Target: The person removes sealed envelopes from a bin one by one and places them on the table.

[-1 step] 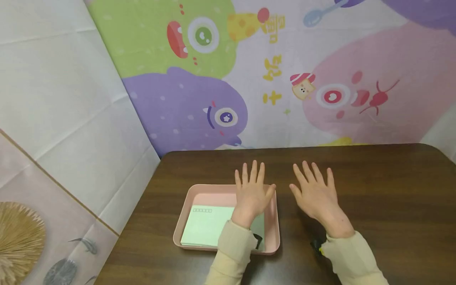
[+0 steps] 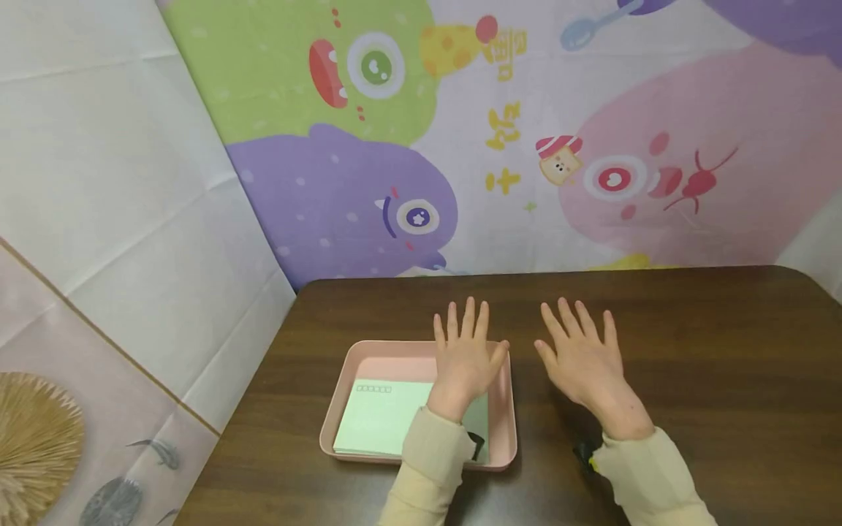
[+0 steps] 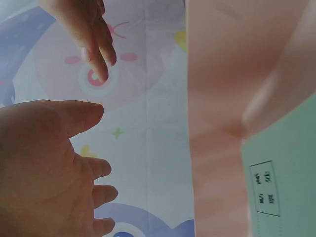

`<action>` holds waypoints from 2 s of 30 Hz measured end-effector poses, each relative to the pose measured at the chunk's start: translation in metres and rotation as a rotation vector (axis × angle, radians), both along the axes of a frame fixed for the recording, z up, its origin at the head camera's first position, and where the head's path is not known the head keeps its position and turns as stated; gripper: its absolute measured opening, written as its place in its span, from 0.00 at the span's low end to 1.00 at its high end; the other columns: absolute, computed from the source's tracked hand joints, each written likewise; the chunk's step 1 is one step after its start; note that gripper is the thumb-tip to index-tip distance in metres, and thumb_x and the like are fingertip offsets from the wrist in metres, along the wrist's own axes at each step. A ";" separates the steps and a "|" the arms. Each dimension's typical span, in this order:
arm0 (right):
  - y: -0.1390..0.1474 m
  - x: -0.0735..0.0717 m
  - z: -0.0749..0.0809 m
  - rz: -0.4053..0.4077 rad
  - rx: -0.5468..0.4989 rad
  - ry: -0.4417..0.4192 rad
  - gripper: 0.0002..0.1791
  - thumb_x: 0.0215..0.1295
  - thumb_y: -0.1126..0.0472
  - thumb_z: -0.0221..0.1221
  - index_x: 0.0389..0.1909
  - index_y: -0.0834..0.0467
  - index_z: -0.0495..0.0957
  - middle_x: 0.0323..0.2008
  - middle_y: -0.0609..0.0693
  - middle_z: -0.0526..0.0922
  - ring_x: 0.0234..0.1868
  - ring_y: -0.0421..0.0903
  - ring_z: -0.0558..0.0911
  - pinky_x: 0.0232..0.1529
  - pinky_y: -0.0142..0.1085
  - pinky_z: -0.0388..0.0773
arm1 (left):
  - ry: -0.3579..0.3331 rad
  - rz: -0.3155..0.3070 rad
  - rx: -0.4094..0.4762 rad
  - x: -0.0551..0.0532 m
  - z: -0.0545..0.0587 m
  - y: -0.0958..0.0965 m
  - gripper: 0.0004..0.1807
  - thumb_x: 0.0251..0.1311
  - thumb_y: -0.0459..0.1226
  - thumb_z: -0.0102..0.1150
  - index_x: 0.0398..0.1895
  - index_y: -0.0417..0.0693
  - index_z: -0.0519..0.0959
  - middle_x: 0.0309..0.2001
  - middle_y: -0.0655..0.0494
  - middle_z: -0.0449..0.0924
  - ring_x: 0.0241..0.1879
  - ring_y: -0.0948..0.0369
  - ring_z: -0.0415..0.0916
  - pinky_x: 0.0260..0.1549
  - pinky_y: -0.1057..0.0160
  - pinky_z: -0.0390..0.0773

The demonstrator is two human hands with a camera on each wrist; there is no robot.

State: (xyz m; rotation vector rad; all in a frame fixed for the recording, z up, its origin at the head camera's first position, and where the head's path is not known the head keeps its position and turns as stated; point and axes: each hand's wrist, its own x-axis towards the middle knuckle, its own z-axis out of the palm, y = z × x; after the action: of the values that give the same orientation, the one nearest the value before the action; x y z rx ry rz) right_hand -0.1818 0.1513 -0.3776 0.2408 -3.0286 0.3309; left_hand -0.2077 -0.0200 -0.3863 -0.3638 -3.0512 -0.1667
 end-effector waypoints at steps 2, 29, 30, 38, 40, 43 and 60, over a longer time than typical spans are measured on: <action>0.000 0.000 0.000 0.002 0.001 0.006 0.33 0.69 0.47 0.41 0.70 0.55 0.46 0.70 0.61 0.45 0.69 0.61 0.43 0.62 0.60 0.28 | 0.000 -0.002 0.002 -0.001 0.001 0.000 0.37 0.64 0.60 0.30 0.72 0.56 0.42 0.72 0.55 0.37 0.70 0.50 0.31 0.64 0.46 0.34; -0.062 0.004 -0.044 0.271 -0.003 0.029 0.37 0.45 0.34 0.61 0.51 0.56 0.75 0.52 0.50 0.76 0.56 0.52 0.70 0.62 0.53 0.52 | -0.024 0.323 0.200 0.022 0.037 -0.164 0.21 0.62 0.47 0.44 0.40 0.38 0.75 0.37 0.44 0.76 0.39 0.44 0.74 0.35 0.45 0.71; -0.063 0.004 -0.045 0.275 0.004 -0.003 0.42 0.42 0.31 0.61 0.53 0.56 0.74 0.53 0.50 0.75 0.58 0.53 0.69 0.62 0.54 0.50 | -0.044 0.323 0.206 0.023 0.035 -0.171 0.21 0.62 0.47 0.44 0.41 0.37 0.75 0.38 0.43 0.76 0.39 0.44 0.74 0.35 0.45 0.71; -0.068 0.004 -0.048 0.292 0.076 -0.092 0.59 0.26 0.23 0.61 0.57 0.60 0.69 0.53 0.52 0.73 0.59 0.51 0.67 0.62 0.57 0.47 | -0.306 0.161 0.276 0.028 0.010 -0.227 0.29 0.63 0.47 0.47 0.57 0.30 0.65 0.51 0.35 0.73 0.50 0.41 0.71 0.46 0.45 0.69; -0.069 0.004 -0.049 0.293 0.090 -0.090 0.58 0.25 0.23 0.62 0.56 0.60 0.70 0.52 0.52 0.73 0.58 0.51 0.67 0.62 0.57 0.47 | -0.360 0.150 0.314 0.029 0.005 -0.235 0.30 0.63 0.48 0.47 0.57 0.32 0.66 0.49 0.38 0.75 0.49 0.44 0.72 0.45 0.46 0.70; -0.069 0.003 -0.049 0.285 0.091 -0.076 0.55 0.26 0.24 0.63 0.54 0.59 0.71 0.50 0.51 0.74 0.57 0.50 0.68 0.62 0.57 0.47 | -0.413 0.124 0.392 0.029 -0.003 -0.241 0.29 0.63 0.49 0.48 0.57 0.34 0.67 0.47 0.42 0.77 0.45 0.48 0.75 0.42 0.49 0.72; -0.070 0.000 -0.049 0.251 -0.128 -0.013 0.35 0.30 0.42 0.73 0.38 0.53 0.68 0.33 0.42 0.72 0.45 0.45 0.74 0.61 0.56 0.49 | -0.538 0.100 0.581 0.028 -0.027 -0.234 0.22 0.55 0.41 0.59 0.50 0.37 0.70 0.40 0.48 0.78 0.39 0.55 0.75 0.34 0.54 0.74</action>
State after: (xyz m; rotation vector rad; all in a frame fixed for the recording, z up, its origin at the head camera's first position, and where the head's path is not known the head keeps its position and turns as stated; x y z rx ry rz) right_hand -0.1820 0.0810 -0.4268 0.6130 -2.9759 0.5434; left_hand -0.1796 -0.2540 -0.4136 -0.1344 -3.2839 -1.2945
